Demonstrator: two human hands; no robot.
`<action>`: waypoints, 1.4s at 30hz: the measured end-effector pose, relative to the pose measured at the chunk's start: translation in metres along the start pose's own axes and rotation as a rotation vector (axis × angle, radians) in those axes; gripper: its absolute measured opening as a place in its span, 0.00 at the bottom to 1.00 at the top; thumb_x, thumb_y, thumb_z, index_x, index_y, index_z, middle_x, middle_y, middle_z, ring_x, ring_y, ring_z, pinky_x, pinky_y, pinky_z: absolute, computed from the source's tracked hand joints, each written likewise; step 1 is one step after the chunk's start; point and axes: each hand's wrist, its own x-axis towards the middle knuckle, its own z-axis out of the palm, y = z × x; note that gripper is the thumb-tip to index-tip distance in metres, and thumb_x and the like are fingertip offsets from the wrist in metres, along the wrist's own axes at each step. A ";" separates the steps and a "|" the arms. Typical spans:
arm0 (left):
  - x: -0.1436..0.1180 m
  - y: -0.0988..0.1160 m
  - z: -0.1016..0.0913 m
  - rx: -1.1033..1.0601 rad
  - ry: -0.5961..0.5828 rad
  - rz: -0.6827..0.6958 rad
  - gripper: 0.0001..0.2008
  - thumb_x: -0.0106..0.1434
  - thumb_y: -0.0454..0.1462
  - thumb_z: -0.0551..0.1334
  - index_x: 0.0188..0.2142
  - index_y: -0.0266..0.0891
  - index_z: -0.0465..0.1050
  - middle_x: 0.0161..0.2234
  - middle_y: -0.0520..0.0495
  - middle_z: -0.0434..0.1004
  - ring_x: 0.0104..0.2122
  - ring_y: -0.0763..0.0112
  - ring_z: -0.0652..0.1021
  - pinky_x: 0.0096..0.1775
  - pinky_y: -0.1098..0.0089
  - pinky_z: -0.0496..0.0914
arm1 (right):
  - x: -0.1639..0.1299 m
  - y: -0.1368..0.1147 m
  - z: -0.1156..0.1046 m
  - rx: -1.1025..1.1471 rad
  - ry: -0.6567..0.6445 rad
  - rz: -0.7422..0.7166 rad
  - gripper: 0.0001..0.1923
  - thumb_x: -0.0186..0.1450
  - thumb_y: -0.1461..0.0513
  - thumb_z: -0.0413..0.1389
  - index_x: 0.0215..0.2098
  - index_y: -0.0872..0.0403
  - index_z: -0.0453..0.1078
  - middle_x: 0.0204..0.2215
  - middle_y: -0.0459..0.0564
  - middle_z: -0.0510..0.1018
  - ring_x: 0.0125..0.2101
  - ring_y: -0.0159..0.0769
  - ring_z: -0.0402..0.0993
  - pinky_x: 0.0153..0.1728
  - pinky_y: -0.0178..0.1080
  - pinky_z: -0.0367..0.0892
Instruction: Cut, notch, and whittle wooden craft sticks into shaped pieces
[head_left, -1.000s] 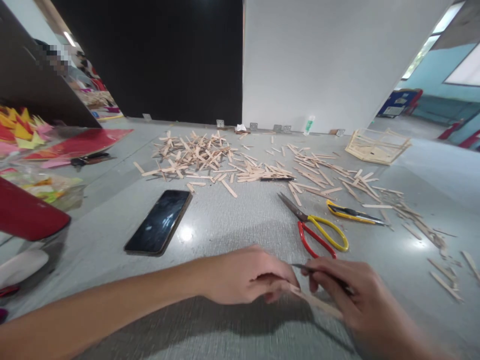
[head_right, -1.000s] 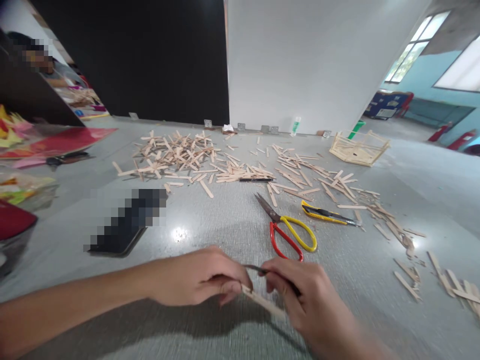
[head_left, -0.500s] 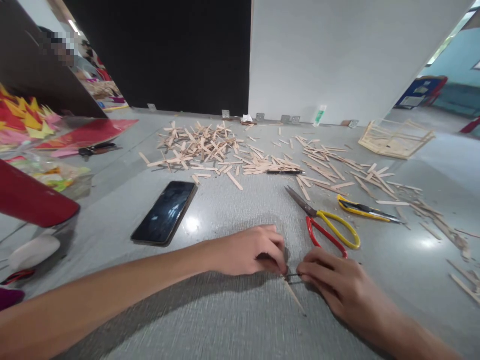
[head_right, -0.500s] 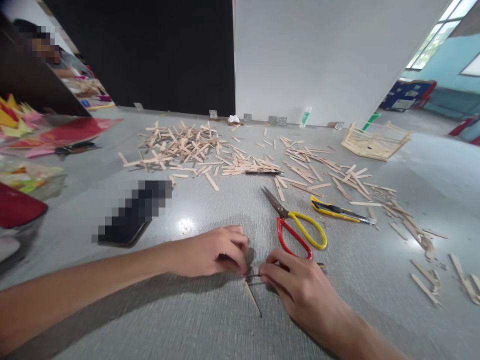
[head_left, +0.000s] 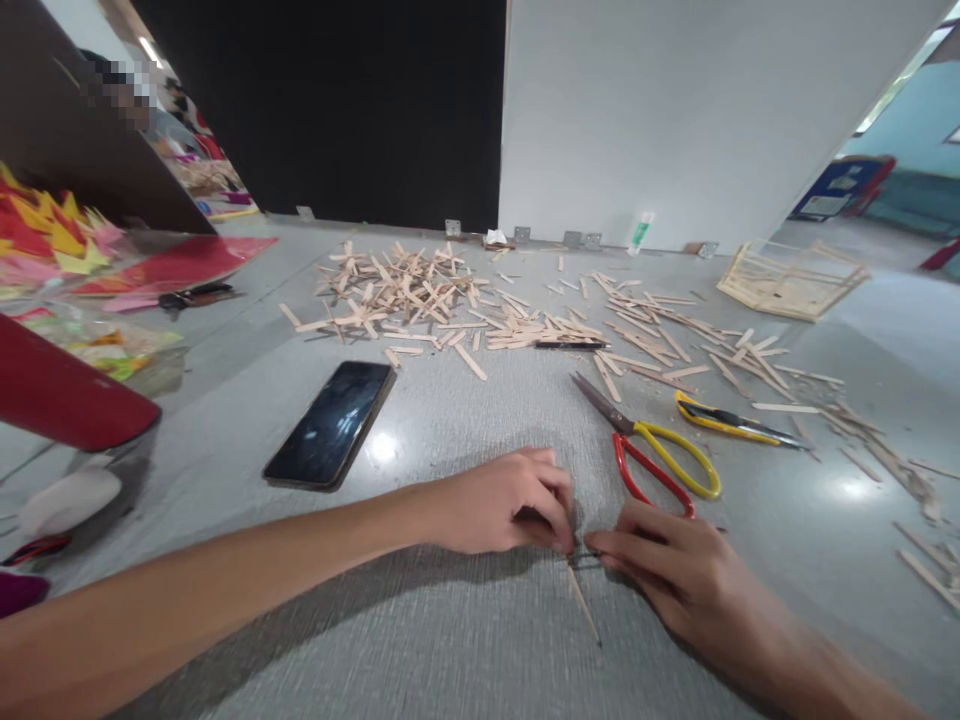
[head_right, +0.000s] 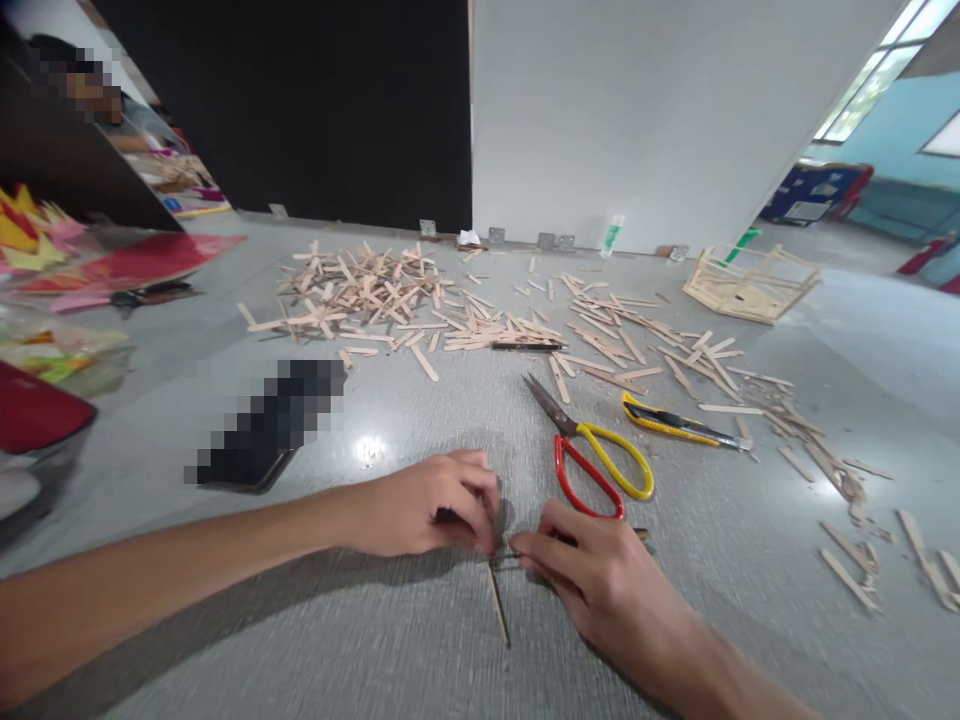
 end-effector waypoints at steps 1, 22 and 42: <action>0.000 0.000 0.000 0.002 0.002 0.003 0.08 0.69 0.29 0.68 0.35 0.41 0.84 0.35 0.48 0.80 0.39 0.66 0.72 0.46 0.67 0.66 | 0.000 0.000 0.000 -0.010 -0.010 -0.008 0.18 0.80 0.63 0.47 0.46 0.57 0.80 0.31 0.50 0.75 0.27 0.32 0.73 0.27 0.35 0.65; -0.001 0.004 0.001 0.059 0.013 0.038 0.09 0.69 0.27 0.68 0.35 0.39 0.84 0.35 0.49 0.80 0.38 0.67 0.74 0.47 0.68 0.66 | -0.001 0.003 -0.001 -0.011 -0.064 -0.005 0.18 0.81 0.63 0.46 0.46 0.56 0.78 0.31 0.49 0.74 0.28 0.34 0.73 0.28 0.37 0.65; -0.001 0.004 -0.001 0.059 0.004 0.045 0.10 0.69 0.27 0.67 0.34 0.41 0.83 0.35 0.49 0.81 0.38 0.67 0.74 0.48 0.67 0.66 | 0.000 0.003 -0.002 0.002 -0.074 -0.014 0.18 0.81 0.63 0.46 0.45 0.56 0.79 0.31 0.49 0.75 0.28 0.32 0.73 0.29 0.35 0.65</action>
